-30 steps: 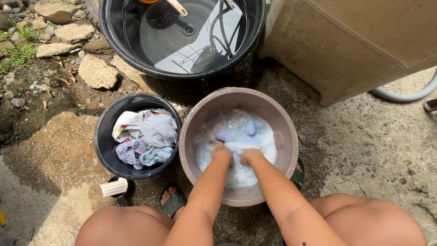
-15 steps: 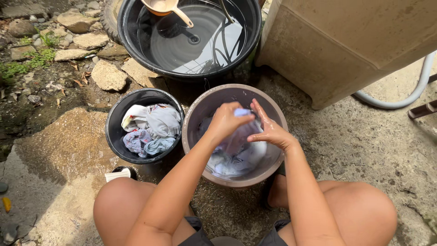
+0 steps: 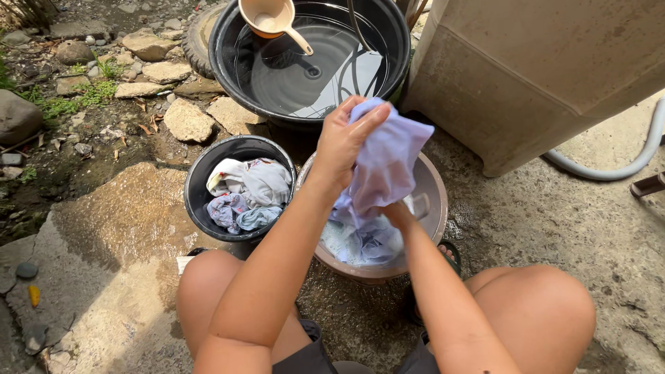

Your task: The person hand-washes clothes by scrubbing them in a bucket of soapy water and wringing each item out before moving it into another bucket.

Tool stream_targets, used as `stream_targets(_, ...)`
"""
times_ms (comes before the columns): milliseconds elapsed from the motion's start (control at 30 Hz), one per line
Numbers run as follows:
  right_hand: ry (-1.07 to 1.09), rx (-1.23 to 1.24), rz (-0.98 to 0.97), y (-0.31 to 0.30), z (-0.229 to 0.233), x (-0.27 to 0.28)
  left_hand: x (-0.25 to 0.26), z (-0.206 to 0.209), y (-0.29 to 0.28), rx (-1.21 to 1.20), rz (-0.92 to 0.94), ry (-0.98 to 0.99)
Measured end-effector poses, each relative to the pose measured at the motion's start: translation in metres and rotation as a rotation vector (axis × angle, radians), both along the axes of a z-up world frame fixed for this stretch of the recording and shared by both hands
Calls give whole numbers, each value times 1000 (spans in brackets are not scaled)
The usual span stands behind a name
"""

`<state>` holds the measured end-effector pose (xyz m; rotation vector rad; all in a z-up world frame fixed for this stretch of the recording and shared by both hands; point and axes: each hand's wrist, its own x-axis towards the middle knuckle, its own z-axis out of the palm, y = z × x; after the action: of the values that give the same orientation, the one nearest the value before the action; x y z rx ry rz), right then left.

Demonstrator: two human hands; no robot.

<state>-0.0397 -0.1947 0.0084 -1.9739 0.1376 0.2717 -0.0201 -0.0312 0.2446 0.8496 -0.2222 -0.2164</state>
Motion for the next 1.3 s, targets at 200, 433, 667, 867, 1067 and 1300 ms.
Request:
stream_targets(200, 39, 469, -369, -75, -17, -19, -1, -139, 51, 1065, -146, -39)
stream_targets(433, -52, 872, -324, -42, 90, -39, -24, -166, 25, 1169, -195, -446)
stream_targets(667, -152, 1140, 102, 7, 170, -60, -43, -131, -9, 694, 120, -459)
stream_targets(867, -410, -301, 175, 31, 210, -50, -36, -175, -25, 760, -58, -427)
stream_targets(1067, -373, -81, 227, 16, 199, -34, -53, -186, -47, 853, -116, -275)
stream_targets(1300, -388, 237, 22, 6, 143, -19, -60, -147, -36, 522, -219, 81)
